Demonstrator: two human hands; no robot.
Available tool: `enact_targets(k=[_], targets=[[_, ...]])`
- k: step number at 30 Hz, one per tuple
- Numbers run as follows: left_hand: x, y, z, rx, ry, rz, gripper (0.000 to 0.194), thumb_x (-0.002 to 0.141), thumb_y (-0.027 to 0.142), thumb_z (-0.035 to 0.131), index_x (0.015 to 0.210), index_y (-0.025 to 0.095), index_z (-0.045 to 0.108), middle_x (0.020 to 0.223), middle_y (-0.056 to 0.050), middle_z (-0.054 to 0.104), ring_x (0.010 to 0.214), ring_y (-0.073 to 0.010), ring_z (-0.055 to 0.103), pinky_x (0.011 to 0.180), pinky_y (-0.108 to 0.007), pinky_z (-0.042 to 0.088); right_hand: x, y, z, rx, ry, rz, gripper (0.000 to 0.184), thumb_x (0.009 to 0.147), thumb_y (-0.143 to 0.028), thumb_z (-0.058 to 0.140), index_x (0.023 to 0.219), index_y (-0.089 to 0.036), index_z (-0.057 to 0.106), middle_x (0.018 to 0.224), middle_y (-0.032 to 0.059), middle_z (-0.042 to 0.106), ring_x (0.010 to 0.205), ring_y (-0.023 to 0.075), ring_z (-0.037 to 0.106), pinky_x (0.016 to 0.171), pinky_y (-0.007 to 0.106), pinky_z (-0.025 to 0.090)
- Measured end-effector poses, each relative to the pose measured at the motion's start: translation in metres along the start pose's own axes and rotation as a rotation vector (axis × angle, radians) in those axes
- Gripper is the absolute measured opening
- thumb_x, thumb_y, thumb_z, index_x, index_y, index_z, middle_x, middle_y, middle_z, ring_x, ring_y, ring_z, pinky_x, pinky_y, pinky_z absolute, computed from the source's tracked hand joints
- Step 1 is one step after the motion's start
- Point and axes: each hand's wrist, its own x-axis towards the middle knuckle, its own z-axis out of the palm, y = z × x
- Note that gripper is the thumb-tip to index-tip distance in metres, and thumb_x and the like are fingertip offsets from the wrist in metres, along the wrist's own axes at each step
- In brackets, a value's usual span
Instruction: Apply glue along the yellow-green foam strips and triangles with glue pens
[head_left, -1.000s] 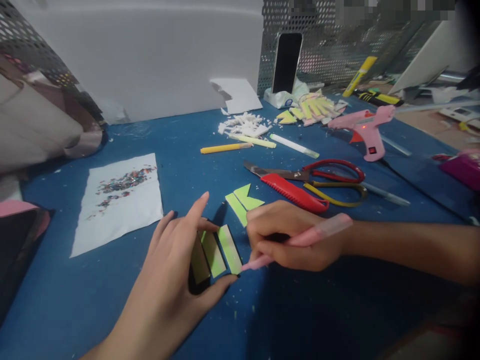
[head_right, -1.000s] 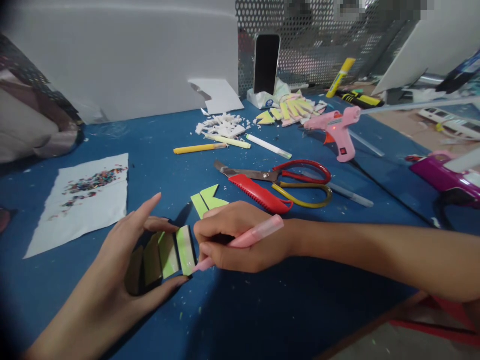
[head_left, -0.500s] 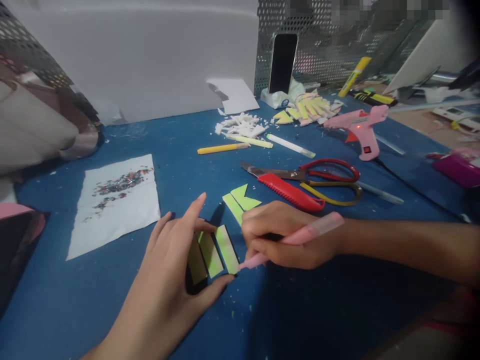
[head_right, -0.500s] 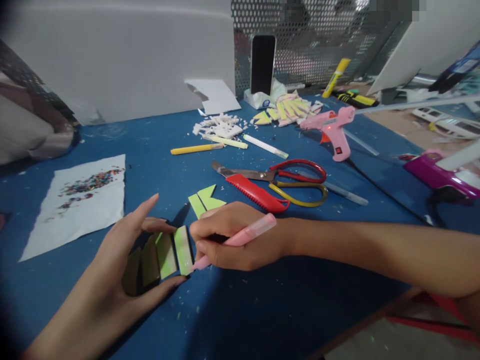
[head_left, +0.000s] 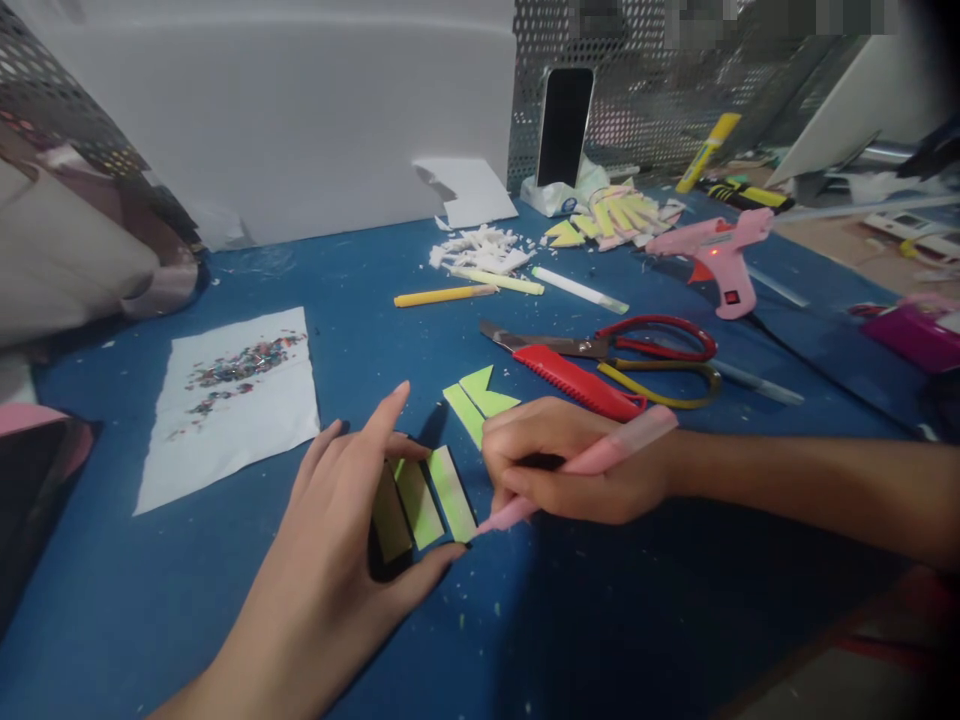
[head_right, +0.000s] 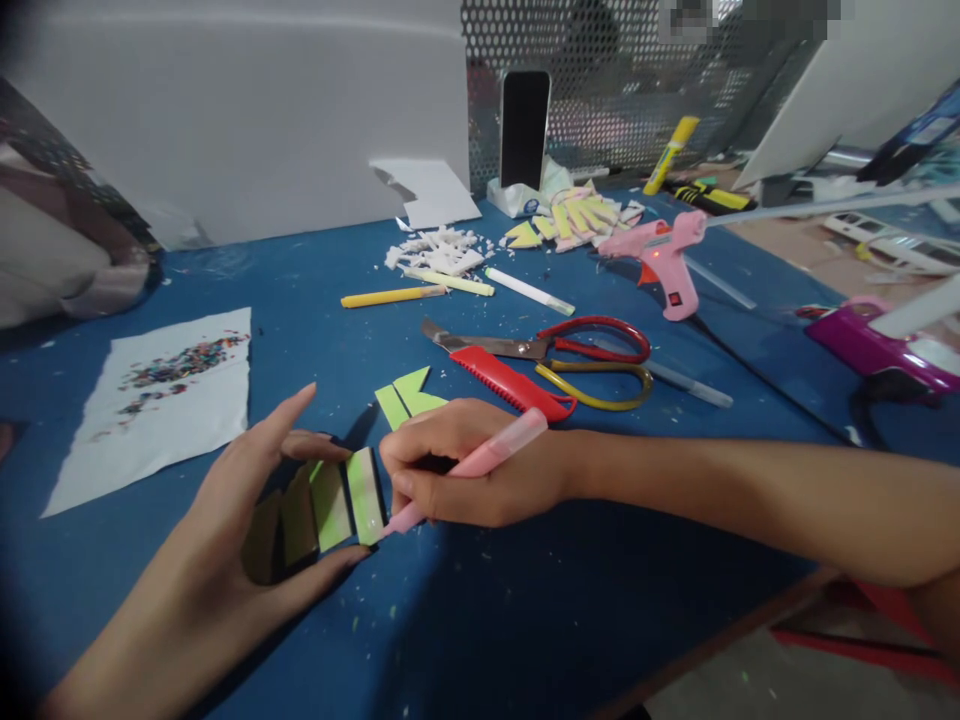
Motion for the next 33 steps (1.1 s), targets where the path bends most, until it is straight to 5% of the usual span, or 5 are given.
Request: enact_targets(k=[5, 17, 23, 28, 33], targets=[[0.001, -0.001, 0.001, 0.013, -0.002, 0.014, 0.087, 0.097, 0.054, 0.067, 0.169, 0.04, 0.02, 0.123, -0.006, 0.072, 0.115, -0.0299, 0.071, 0.123, -0.072, 0.035, 0.0, -0.002, -0.002, 0.069, 0.019, 0.029, 0.03, 0.107, -0.025, 0.053, 0.079, -0.016, 0.06, 0.081, 0.0054, 0.074, 0.074, 0.014, 0.063, 0.07, 0.026, 0.048], [0.001, -0.002, -0.001, 0.067, -0.018, 0.054, 0.083, 0.099, 0.054, 0.066, 0.169, 0.04, 0.023, 0.14, -0.008, 0.067, 0.128, -0.0319, 0.065, 0.124, -0.069, 0.035, -0.001, -0.003, -0.002, 0.16, 0.295, 0.05, 0.036, 0.111, -0.03, 0.053, 0.083, -0.012, 0.069, 0.079, 0.0023, 0.065, 0.07, 0.01, 0.062, 0.065, 0.022, 0.049], [0.014, 0.004, 0.004, 0.11, 0.035, 0.097, 0.099, 0.09, 0.037, 0.076, 0.17, 0.036, 0.017, 0.134, -0.008, 0.07, 0.122, -0.0303, 0.068, 0.124, -0.069, 0.036, -0.003, 0.003, 0.002, 0.102, 0.219, -0.004, 0.042, 0.111, -0.036, 0.052, 0.078, -0.013, 0.064, 0.073, 0.0006, 0.061, 0.064, 0.0105, 0.058, 0.06, 0.023, 0.043], [0.015, 0.007, 0.005, 0.097, 0.046, 0.109, 0.093, 0.093, 0.028, 0.065, 0.17, 0.033, 0.014, 0.133, -0.009, 0.07, 0.126, -0.0282, 0.067, 0.126, -0.067, 0.036, -0.003, 0.005, 0.005, 0.012, 0.208, -0.016, 0.046, 0.112, -0.033, 0.046, 0.071, -0.016, 0.058, 0.067, -0.0015, 0.055, 0.06, 0.0098, 0.052, 0.059, 0.023, 0.039], [-0.001, 0.007, -0.001, 0.022, 0.007, 0.121, 0.088, 0.098, 0.032, 0.06, 0.171, 0.037, 0.011, 0.142, -0.008, 0.068, 0.128, -0.0263, 0.07, 0.12, -0.057, 0.049, 0.0, -0.001, 0.002, -0.094, 0.273, 0.051, 0.037, 0.11, -0.03, 0.044, 0.078, -0.017, 0.056, 0.077, 0.0005, 0.061, 0.069, 0.0111, 0.055, 0.066, 0.025, 0.043]])
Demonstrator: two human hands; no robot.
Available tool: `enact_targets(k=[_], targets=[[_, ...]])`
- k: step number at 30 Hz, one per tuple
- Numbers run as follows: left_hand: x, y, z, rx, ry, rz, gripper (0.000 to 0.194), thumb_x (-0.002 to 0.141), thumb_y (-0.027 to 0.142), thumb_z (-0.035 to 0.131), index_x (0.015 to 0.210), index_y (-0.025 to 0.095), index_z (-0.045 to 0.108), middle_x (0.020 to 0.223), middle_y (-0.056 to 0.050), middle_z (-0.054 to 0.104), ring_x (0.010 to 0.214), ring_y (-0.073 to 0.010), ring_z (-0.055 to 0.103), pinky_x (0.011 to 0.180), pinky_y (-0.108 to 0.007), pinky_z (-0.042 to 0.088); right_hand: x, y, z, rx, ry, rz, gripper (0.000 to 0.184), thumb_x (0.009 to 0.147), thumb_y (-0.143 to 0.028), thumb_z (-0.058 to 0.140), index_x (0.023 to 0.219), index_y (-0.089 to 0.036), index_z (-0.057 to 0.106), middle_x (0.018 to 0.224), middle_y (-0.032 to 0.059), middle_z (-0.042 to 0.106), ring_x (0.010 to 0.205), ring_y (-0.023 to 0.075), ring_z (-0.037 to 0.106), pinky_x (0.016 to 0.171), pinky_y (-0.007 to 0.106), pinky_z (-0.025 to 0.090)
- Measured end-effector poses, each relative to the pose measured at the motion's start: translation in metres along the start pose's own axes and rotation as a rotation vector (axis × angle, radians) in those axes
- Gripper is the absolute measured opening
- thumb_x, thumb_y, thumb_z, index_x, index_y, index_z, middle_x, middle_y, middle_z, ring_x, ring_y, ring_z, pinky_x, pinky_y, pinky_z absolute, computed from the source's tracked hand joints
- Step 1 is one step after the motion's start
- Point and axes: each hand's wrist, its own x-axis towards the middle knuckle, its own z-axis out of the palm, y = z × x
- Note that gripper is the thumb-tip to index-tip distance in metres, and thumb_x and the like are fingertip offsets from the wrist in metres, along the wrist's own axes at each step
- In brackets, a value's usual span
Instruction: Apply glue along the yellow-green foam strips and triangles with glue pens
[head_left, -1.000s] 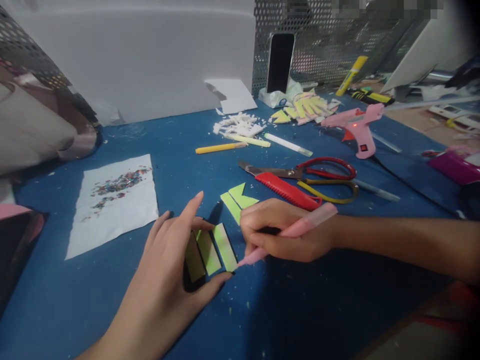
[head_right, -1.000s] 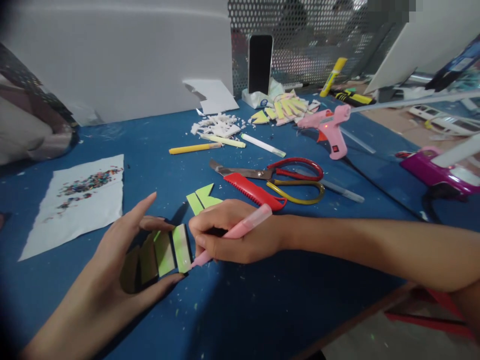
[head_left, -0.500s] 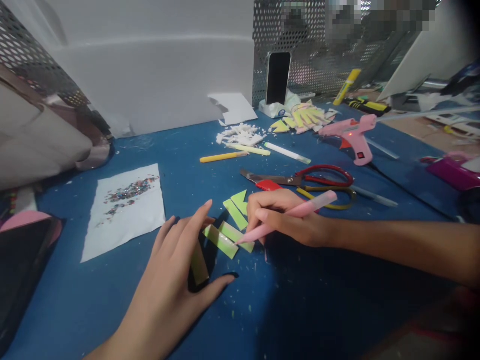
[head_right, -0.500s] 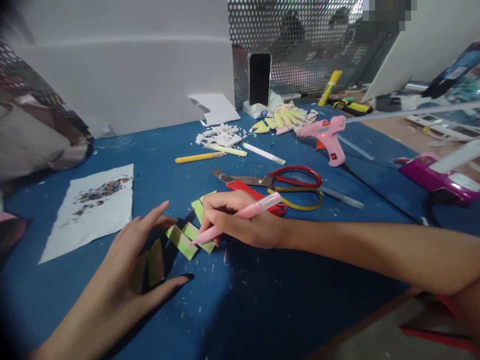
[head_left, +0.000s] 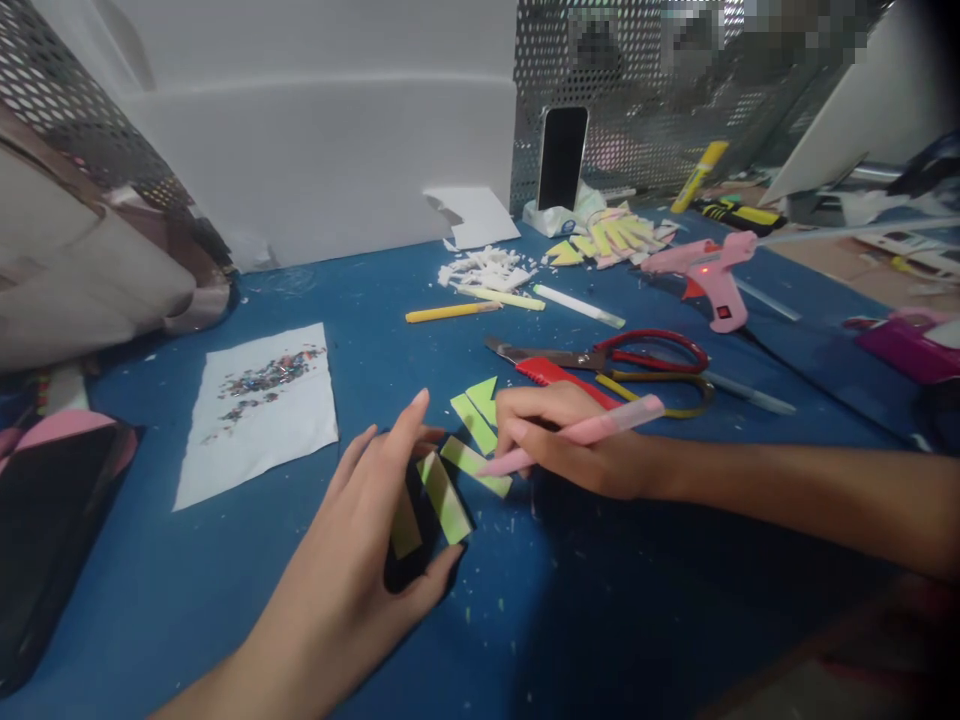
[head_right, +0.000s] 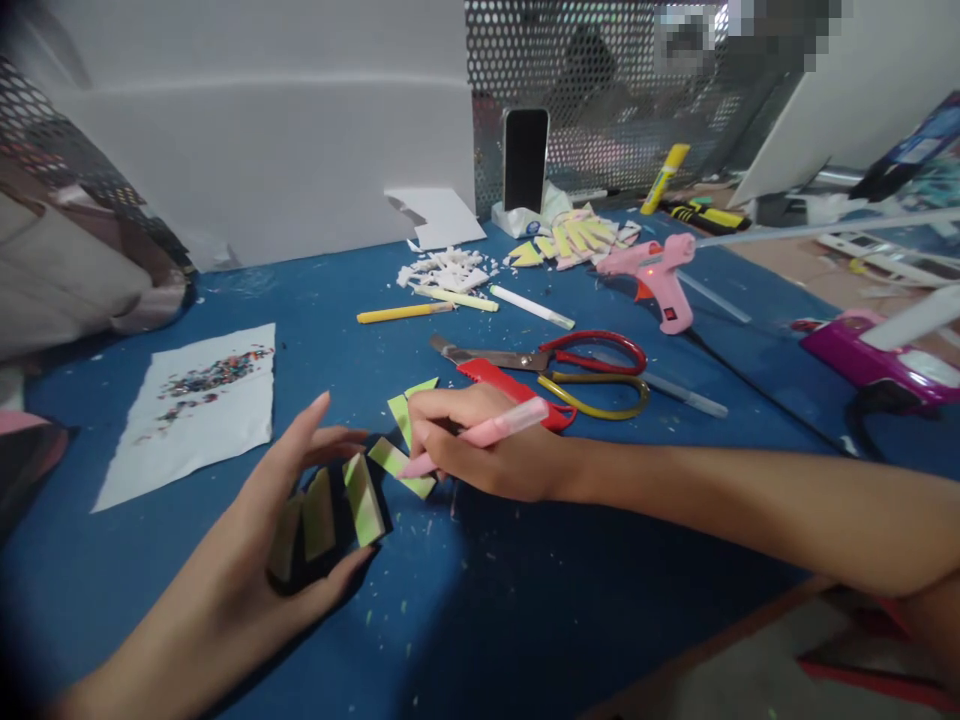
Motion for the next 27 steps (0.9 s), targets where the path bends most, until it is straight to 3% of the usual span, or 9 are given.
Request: enact_targets(k=[4, 8, 12, 17, 19, 23, 27], targets=[[-0.004, 0.0, -0.004, -0.014, -0.022, 0.015, 0.092, 0.099, 0.046, 0.065, 0.172, 0.037, 0.009, 0.148, -0.009, 0.067, 0.133, -0.0311, 0.069, 0.123, -0.063, 0.044, 0.001, -0.004, 0.0, 0.103, 0.054, 0.06, 0.021, 0.104, -0.026, 0.055, 0.087, -0.016, 0.058, 0.08, -0.0012, 0.06, 0.068, 0.0093, 0.055, 0.062, 0.021, 0.043], [-0.001, -0.004, -0.005, 0.112, 0.02, 0.004, 0.1, 0.095, 0.06, 0.069, 0.172, 0.034, 0.011, 0.128, -0.009, 0.075, 0.122, -0.0361, 0.072, 0.123, -0.077, 0.034, 0.001, -0.004, -0.001, 0.224, -0.015, 0.11, 0.017, 0.1, -0.029, 0.071, 0.094, -0.014, 0.063, 0.087, 0.0004, 0.064, 0.071, 0.0083, 0.06, 0.061, 0.018, 0.048], [0.0, -0.006, -0.004, 0.097, 0.0, -0.009, 0.095, 0.098, 0.052, 0.066, 0.172, 0.033, 0.01, 0.121, -0.007, 0.075, 0.118, -0.0322, 0.071, 0.125, -0.072, 0.033, 0.0, -0.002, -0.001, 0.358, -0.061, 0.078, 0.021, 0.106, -0.032, 0.067, 0.097, -0.014, 0.064, 0.086, 0.002, 0.067, 0.074, 0.01, 0.066, 0.065, 0.02, 0.055], [0.001, -0.006, -0.003, 0.055, -0.006, -0.032, 0.096, 0.097, 0.055, 0.067, 0.172, 0.035, 0.01, 0.119, -0.006, 0.076, 0.116, -0.0318, 0.072, 0.124, -0.071, 0.035, -0.002, 0.0, 0.003, 0.446, -0.042, 0.192, 0.029, 0.11, -0.034, 0.06, 0.087, -0.017, 0.054, 0.081, 0.0001, 0.061, 0.085, 0.0144, 0.074, 0.083, 0.03, 0.065], [0.001, -0.006, -0.004, 0.053, -0.01, -0.037, 0.096, 0.097, 0.057, 0.066, 0.172, 0.035, 0.01, 0.118, -0.006, 0.076, 0.116, -0.0323, 0.072, 0.124, -0.073, 0.035, -0.003, 0.001, 0.003, 0.429, -0.034, 0.195, 0.031, 0.11, -0.034, 0.059, 0.085, -0.018, 0.052, 0.081, -0.0008, 0.058, 0.081, 0.0128, 0.073, 0.082, 0.029, 0.065], [-0.002, -0.007, -0.004, 0.047, -0.023, -0.043, 0.095, 0.099, 0.057, 0.066, 0.172, 0.034, 0.01, 0.12, -0.006, 0.075, 0.117, -0.0308, 0.072, 0.126, -0.071, 0.032, -0.003, -0.001, 0.0, 0.354, -0.162, 0.154, 0.036, 0.111, -0.034, 0.051, 0.079, -0.019, 0.048, 0.077, -0.0001, 0.058, 0.072, 0.0117, 0.068, 0.059, 0.019, 0.054], [-0.004, -0.01, -0.003, 0.057, -0.032, -0.044, 0.096, 0.098, 0.061, 0.065, 0.172, 0.034, 0.01, 0.121, -0.006, 0.075, 0.118, -0.0313, 0.072, 0.127, -0.071, 0.031, -0.001, -0.004, -0.002, 0.318, -0.097, 0.192, 0.035, 0.112, -0.033, 0.049, 0.08, -0.019, 0.047, 0.08, -0.0001, 0.056, 0.075, 0.0125, 0.07, 0.061, 0.02, 0.053]])
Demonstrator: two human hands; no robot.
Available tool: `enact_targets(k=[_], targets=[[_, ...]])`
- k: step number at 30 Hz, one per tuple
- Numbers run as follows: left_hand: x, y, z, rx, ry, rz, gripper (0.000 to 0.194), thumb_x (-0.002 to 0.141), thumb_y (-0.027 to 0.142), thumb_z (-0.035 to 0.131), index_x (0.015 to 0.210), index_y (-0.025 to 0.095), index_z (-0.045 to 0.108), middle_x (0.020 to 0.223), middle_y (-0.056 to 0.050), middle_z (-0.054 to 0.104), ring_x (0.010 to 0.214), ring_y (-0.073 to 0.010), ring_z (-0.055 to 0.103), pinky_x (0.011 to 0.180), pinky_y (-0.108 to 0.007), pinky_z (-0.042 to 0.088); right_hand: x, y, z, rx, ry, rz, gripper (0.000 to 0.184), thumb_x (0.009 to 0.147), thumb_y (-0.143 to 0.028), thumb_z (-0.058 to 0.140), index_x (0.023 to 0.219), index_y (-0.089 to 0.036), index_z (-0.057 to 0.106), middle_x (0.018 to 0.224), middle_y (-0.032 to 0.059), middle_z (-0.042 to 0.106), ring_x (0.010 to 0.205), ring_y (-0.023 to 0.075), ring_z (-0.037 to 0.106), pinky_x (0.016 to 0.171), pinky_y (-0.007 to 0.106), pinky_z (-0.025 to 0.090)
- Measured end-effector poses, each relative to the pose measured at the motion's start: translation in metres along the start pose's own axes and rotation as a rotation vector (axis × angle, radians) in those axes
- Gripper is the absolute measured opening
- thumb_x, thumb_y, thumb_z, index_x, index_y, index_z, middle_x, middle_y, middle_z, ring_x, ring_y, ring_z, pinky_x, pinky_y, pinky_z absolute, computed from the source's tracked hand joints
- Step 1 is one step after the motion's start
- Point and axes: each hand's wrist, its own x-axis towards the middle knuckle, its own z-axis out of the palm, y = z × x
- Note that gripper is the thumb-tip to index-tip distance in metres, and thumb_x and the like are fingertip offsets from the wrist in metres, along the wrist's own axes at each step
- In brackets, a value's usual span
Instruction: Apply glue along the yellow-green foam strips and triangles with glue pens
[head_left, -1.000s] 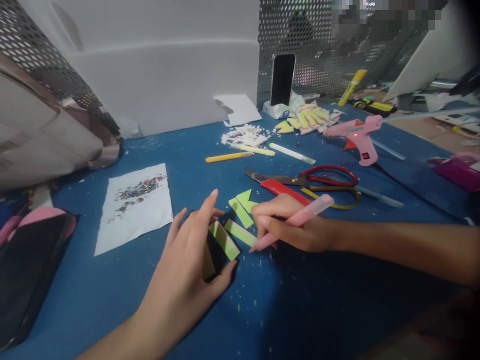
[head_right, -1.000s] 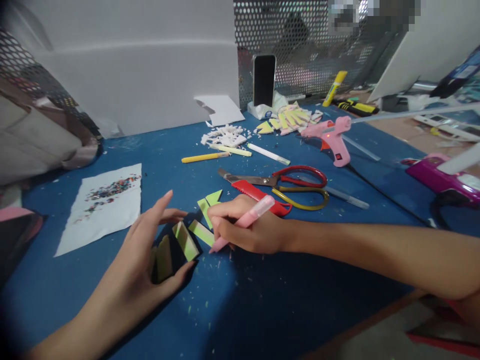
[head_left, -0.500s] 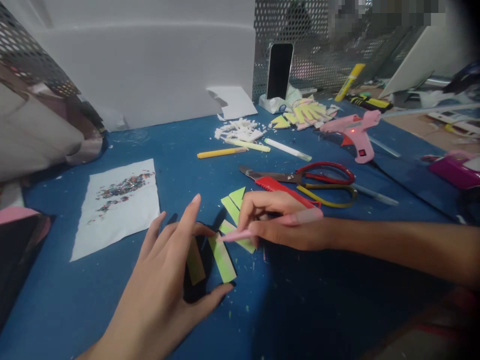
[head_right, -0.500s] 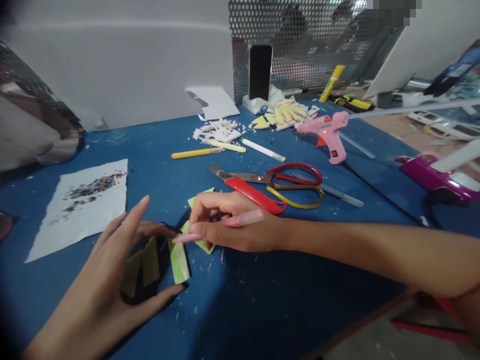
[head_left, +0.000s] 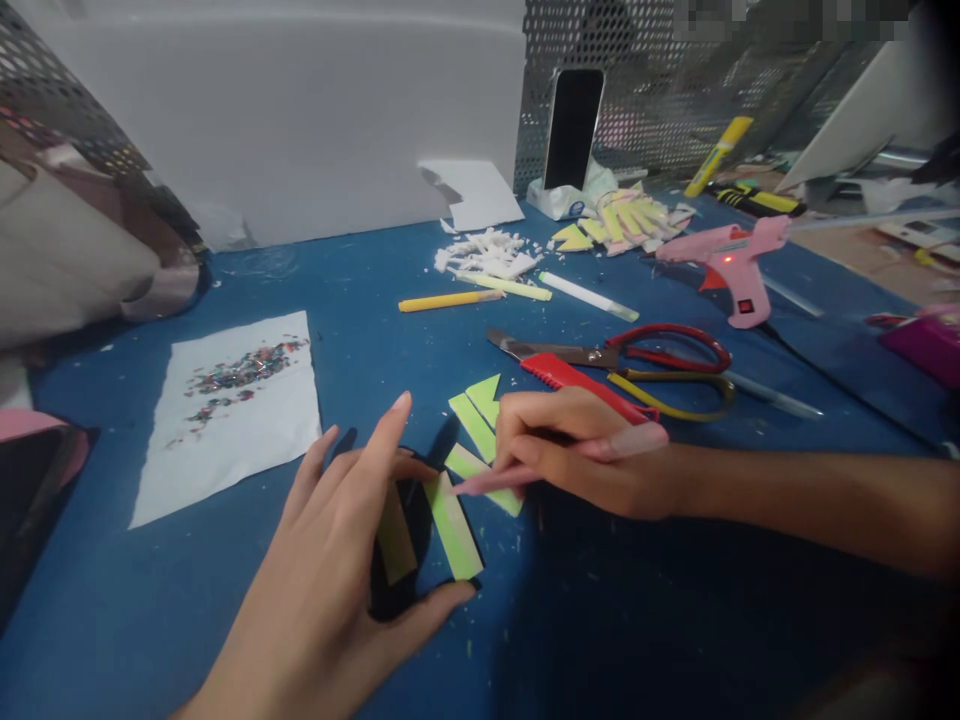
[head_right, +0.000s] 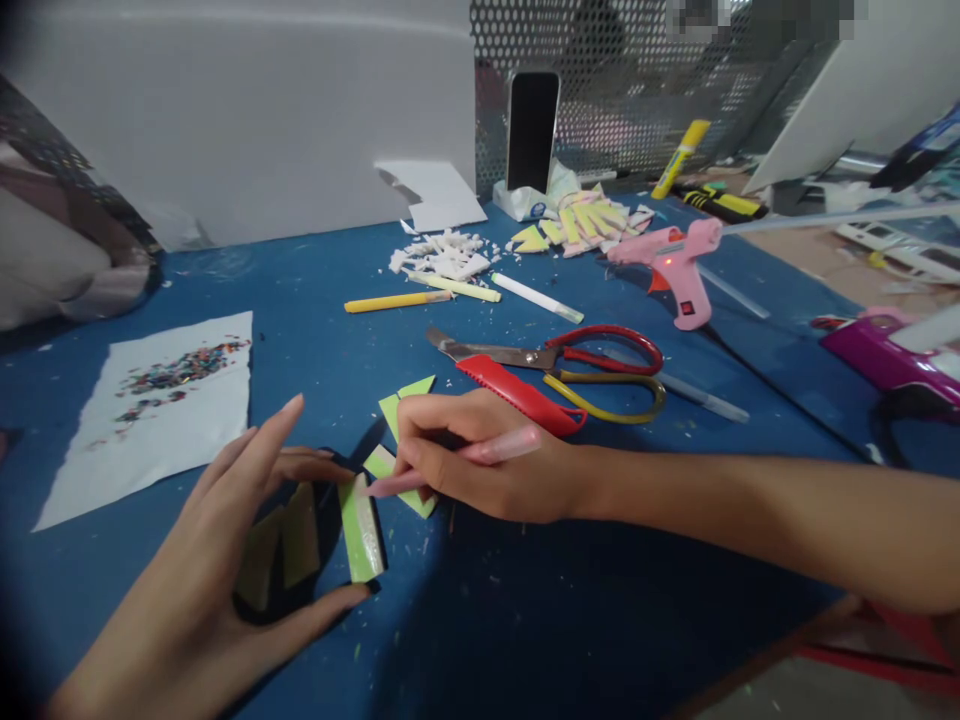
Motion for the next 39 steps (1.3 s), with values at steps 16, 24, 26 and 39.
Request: enact_targets(k=[16, 24, 26, 39], targets=[[0.0026, 0.001, -0.0006, 0.013, 0.013, 0.024, 0.091, 0.101, 0.063, 0.061, 0.172, 0.033, 0.013, 0.12, -0.005, 0.076, 0.116, -0.0294, 0.073, 0.126, -0.069, 0.032, 0.0017, -0.0024, 0.0026, -0.164, 0.07, -0.142, 0.036, 0.11, -0.027, 0.048, 0.075, -0.02, 0.043, 0.071, -0.0043, 0.047, 0.063, 0.0079, 0.052, 0.058, 0.018, 0.05], [0.0036, 0.0006, -0.0001, -0.008, 0.018, 0.015, 0.093, 0.098, 0.064, 0.064, 0.172, 0.034, 0.015, 0.121, -0.005, 0.075, 0.116, -0.0295, 0.073, 0.127, -0.07, 0.031, -0.0008, 0.0, 0.0041, -0.045, 0.048, -0.077, 0.038, 0.112, -0.03, 0.047, 0.076, -0.02, 0.045, 0.074, -0.0033, 0.048, 0.067, 0.0089, 0.057, 0.069, 0.022, 0.061], [0.0036, 0.0006, -0.0005, -0.009, 0.015, 0.009, 0.093, 0.098, 0.063, 0.065, 0.172, 0.034, 0.015, 0.122, -0.006, 0.075, 0.116, -0.0294, 0.073, 0.128, -0.071, 0.031, -0.0008, -0.0006, 0.0039, -0.042, 0.013, -0.081, 0.037, 0.112, -0.029, 0.046, 0.076, -0.019, 0.046, 0.076, -0.0024, 0.051, 0.067, 0.0088, 0.059, 0.066, 0.021, 0.059], [0.0002, -0.0008, 0.0006, -0.004, 0.007, 0.009, 0.094, 0.098, 0.066, 0.064, 0.172, 0.034, 0.015, 0.122, -0.005, 0.075, 0.117, -0.0282, 0.073, 0.131, -0.069, 0.025, -0.0026, -0.0006, 0.002, -0.032, 0.017, -0.002, 0.036, 0.113, -0.029, 0.046, 0.078, -0.019, 0.049, 0.076, -0.0002, 0.059, 0.073, 0.0107, 0.069, 0.058, 0.017, 0.049]])
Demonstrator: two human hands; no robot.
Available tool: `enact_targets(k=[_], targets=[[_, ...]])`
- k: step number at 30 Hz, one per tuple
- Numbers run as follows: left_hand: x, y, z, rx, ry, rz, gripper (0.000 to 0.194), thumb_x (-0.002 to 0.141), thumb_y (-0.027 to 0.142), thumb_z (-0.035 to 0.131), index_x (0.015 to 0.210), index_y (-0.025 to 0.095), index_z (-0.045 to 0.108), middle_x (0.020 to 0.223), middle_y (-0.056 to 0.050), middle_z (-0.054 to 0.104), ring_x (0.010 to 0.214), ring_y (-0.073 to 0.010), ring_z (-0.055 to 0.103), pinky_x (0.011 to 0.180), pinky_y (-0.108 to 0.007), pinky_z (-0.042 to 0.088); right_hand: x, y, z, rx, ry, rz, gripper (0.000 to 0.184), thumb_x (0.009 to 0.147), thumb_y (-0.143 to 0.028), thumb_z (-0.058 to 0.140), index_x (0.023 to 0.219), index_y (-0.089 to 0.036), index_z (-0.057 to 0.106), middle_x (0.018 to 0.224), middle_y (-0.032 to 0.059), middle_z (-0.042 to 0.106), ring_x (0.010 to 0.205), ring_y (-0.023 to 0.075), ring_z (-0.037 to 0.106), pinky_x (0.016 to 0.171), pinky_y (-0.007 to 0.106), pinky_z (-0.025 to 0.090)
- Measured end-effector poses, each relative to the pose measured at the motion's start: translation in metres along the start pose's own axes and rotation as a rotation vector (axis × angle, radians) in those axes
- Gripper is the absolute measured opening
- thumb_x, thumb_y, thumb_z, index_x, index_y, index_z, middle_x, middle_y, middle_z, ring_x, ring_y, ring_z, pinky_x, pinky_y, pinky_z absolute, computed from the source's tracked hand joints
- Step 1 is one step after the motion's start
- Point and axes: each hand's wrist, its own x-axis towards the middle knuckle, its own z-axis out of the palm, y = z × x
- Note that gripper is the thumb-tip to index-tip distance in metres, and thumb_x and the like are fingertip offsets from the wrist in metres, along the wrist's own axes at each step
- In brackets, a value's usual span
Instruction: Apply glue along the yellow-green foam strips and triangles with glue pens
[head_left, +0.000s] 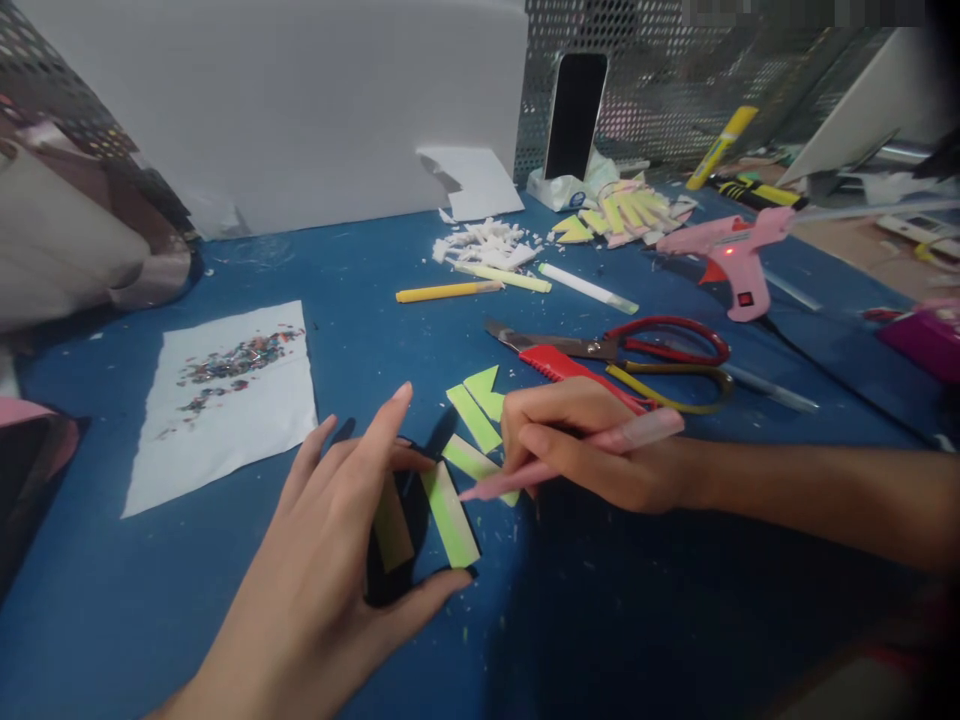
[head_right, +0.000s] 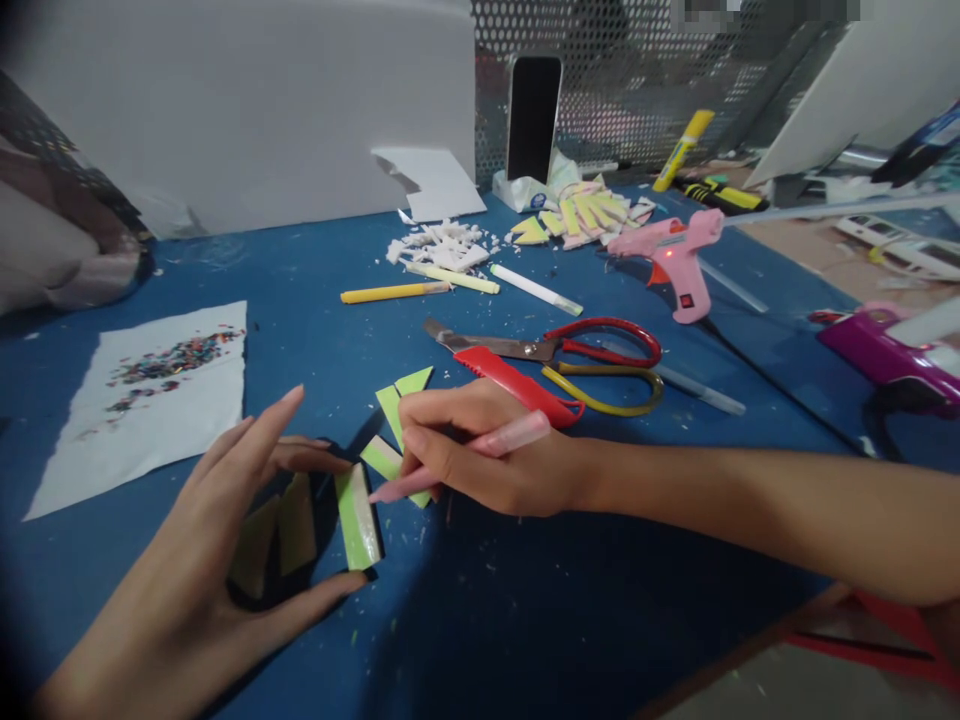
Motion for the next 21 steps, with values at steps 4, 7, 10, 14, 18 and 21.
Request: enact_targets(k=[4, 7, 10, 14, 18, 21], targets=[[0.002, 0.0021, -0.0008, 0.01, 0.006, 0.022, 0.093, 0.098, 0.068, 0.061, 0.172, 0.033, 0.015, 0.119, -0.004, 0.075, 0.115, -0.0279, 0.074, 0.131, -0.069, 0.025, 0.0001, 0.0012, 0.0007, 0.05, -0.003, 0.016, 0.037, 0.114, -0.032, 0.045, 0.079, -0.019, 0.048, 0.077, -0.0007, 0.056, 0.075, 0.0109, 0.069, 0.06, 0.018, 0.053], [0.0036, 0.0029, -0.0012, 0.011, 0.016, 0.024, 0.091, 0.099, 0.067, 0.061, 0.171, 0.035, 0.016, 0.119, -0.005, 0.075, 0.114, -0.0292, 0.074, 0.127, -0.071, 0.031, 0.0017, 0.0001, 0.0002, -0.047, 0.019, -0.061, 0.038, 0.113, -0.031, 0.046, 0.077, -0.019, 0.046, 0.076, -0.003, 0.049, 0.07, 0.0084, 0.06, 0.064, 0.018, 0.054], [0.0041, 0.0028, -0.0012, 0.003, 0.02, 0.026, 0.091, 0.099, 0.065, 0.063, 0.171, 0.035, 0.016, 0.12, -0.005, 0.075, 0.115, -0.0299, 0.074, 0.126, -0.072, 0.032, 0.0037, -0.0024, 0.0002, -0.151, 0.04, -0.112, 0.038, 0.113, -0.028, 0.046, 0.076, -0.019, 0.046, 0.075, -0.0042, 0.046, 0.066, 0.007, 0.052, 0.064, 0.017, 0.052], [0.0026, 0.0017, -0.0011, 0.002, 0.019, 0.025, 0.093, 0.099, 0.066, 0.063, 0.172, 0.033, 0.015, 0.121, -0.005, 0.074, 0.117, -0.0283, 0.073, 0.131, -0.068, 0.025, 0.0036, -0.0028, 0.0019, -0.149, 0.085, -0.123, 0.033, 0.112, -0.026, 0.047, 0.08, -0.018, 0.049, 0.078, -0.0031, 0.051, 0.067, 0.007, 0.053, 0.066, 0.018, 0.053], [0.0006, 0.0015, -0.0013, 0.01, 0.014, 0.019, 0.093, 0.099, 0.067, 0.062, 0.172, 0.033, 0.015, 0.12, -0.004, 0.074, 0.117, -0.0268, 0.073, 0.131, -0.065, 0.025, 0.0012, 0.0024, 0.0002, -0.096, -0.027, -0.142, 0.037, 0.111, -0.029, 0.048, 0.077, -0.017, 0.052, 0.074, -0.0019, 0.056, 0.066, 0.0084, 0.056, 0.064, 0.02, 0.051], [0.0005, 0.0022, -0.0018, 0.006, 0.014, 0.015, 0.093, 0.098, 0.067, 0.062, 0.171, 0.035, 0.015, 0.118, -0.003, 0.075, 0.116, -0.027, 0.073, 0.132, -0.068, 0.021, 0.0001, 0.006, -0.0032, -0.104, -0.14, -0.229, 0.039, 0.111, -0.032, 0.048, 0.078, -0.016, 0.061, 0.073, 0.0016, 0.064, 0.068, 0.011, 0.061, 0.064, 0.022, 0.049]])
